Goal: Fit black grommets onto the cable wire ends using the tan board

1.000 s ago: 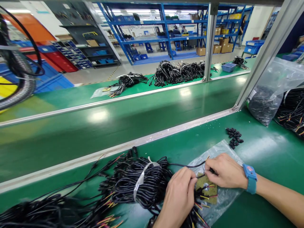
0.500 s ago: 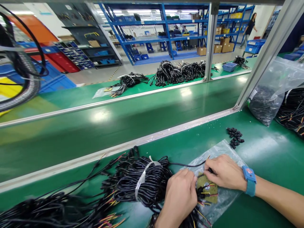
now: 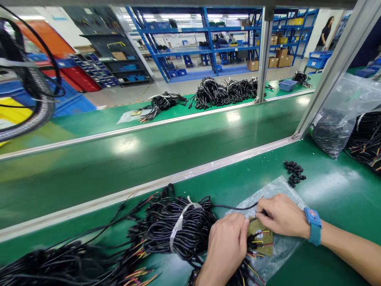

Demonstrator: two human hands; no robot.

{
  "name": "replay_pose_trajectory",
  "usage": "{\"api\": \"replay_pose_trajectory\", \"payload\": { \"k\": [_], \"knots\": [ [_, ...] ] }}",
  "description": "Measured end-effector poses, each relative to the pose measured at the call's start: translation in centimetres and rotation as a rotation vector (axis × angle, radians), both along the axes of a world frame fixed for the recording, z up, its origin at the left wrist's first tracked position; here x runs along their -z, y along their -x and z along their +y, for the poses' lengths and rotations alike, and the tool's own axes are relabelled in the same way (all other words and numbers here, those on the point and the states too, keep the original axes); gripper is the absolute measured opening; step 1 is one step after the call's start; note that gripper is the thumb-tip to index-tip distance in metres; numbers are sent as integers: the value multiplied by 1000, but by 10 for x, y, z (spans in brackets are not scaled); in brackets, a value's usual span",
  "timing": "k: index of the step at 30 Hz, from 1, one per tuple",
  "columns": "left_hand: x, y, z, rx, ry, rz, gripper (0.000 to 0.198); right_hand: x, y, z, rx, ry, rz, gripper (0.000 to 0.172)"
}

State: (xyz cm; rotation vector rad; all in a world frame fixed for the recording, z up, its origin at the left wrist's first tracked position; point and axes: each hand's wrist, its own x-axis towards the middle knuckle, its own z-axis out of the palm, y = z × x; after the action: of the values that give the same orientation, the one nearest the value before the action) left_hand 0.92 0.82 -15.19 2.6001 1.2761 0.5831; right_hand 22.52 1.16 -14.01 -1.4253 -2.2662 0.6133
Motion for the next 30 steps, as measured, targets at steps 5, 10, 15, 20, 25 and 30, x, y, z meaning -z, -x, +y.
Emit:
{"api": "replay_pose_trajectory", "payload": {
  "k": [5,10,15,20,25,30],
  "knots": [
    [3,2,-2,-63,44,-286,28,-14,-6,7,120,84,385,22],
    [2,2,-2,-75,70,-460,23,-9,-7,8,162,274,707,32],
    [3,2,-2,-77,67,-471,23,-3,-7,7,134,315,746,33],
    [2,2,-4,-70,88,-456,24,-11,-6,5,63,183,563,26],
    [0,3,-6,-19,91,-422,15,-14,-2,2,43,121,523,15],
    [-5,2,-12,25,126,-459,18,-12,6,-9,-17,61,505,11]
  ]
}}
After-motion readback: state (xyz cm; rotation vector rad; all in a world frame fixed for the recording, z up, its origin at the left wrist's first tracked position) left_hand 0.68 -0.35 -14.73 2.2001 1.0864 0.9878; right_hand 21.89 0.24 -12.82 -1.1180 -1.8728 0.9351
